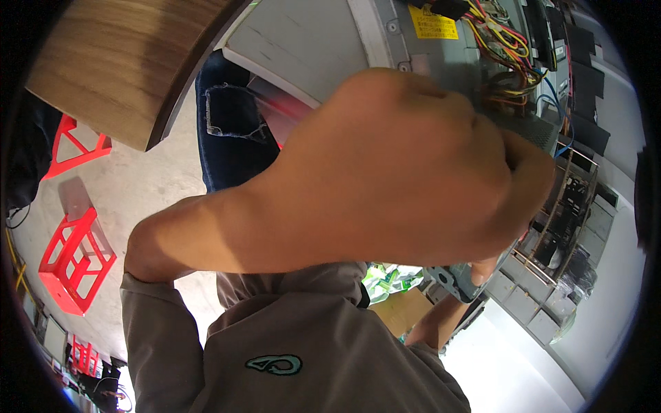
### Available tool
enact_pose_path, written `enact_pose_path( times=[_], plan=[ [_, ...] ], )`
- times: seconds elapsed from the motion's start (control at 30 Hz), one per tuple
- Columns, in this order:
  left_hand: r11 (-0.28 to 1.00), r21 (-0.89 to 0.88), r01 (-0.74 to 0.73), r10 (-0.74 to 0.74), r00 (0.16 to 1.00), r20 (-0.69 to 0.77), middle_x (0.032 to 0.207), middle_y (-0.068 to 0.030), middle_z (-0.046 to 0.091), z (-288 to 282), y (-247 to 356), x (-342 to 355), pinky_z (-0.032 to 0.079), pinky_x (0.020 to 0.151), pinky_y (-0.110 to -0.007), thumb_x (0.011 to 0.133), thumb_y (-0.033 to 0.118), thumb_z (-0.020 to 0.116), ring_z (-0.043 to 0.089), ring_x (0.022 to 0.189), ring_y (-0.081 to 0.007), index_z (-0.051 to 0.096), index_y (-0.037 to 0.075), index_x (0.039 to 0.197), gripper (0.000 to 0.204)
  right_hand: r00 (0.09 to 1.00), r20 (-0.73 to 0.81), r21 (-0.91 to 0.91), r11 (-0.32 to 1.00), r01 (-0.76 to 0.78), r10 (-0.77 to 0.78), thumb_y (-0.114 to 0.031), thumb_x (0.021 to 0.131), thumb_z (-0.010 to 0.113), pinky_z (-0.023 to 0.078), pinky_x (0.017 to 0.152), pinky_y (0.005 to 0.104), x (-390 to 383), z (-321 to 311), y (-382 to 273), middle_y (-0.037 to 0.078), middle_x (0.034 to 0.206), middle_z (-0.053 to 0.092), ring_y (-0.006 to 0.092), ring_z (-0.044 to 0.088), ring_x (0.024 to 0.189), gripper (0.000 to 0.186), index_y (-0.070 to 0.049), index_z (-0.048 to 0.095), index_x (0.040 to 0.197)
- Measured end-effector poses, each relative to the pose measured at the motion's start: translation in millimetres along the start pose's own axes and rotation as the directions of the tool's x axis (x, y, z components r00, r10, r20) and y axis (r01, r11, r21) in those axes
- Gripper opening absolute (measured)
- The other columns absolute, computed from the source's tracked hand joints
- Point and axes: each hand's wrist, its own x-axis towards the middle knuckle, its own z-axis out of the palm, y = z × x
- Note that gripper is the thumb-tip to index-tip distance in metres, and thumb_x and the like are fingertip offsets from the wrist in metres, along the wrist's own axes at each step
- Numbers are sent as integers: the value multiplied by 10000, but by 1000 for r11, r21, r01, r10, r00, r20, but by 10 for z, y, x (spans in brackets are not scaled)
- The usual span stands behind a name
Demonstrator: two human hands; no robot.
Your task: The person installs a power supply unit into a computer case by hand, connecting several internal power cables to the motherboard and components before securing the unit with a screwdriver.
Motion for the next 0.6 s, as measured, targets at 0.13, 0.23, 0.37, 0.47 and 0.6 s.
enact_pose_path(
  times=[0.13,0.23,0.37,0.47,0.6],
  plan=[
    [1000,2,-21,21,994,106,592,-1,501,-32,70,51,436,440,-273,693,604,602,536,494,-154,595,95,799,520,1000,-27,-106,994,0,-3,-42,900,652,517,792,295,-90,9,79,103,1141,598,176,618,883,375,53,542,1245],
    [997,-71,31,-17,982,190,740,-77,619,-105,58,123,514,529,-326,674,738,622,629,601,-242,634,51,900,723,998,-55,-217,976,31,-44,-46,911,647,526,763,298,37,15,88,98,1136,597,172,621,845,345,43,555,1232],
    [996,-86,-4,27,963,268,834,-116,673,-131,-28,198,551,601,-343,728,776,619,677,690,-266,626,12,983,806,963,-139,78,972,-220,229,-99,970,627,478,563,227,225,-152,-124,94,1083,590,105,614,727,253,17,609,1194],
    [999,-37,29,-13,927,375,852,-128,680,-197,34,127,558,611,-347,655,816,648,691,723,-304,613,-27,1049,931,954,-201,52,975,-217,223,-97,973,622,474,541,231,403,-428,51,88,917,649,114,621,639,200,17,649,1136],
    [998,-50,-31,47,925,377,897,-134,696,-83,34,-9,564,649,-366,639,852,621,702,746,-298,603,-36,1101,1001,976,-168,32,991,-133,137,-95,963,628,508,612,263,744,-768,549,93,821,685,124,654,667,207,20,650,1133]
  ],
)
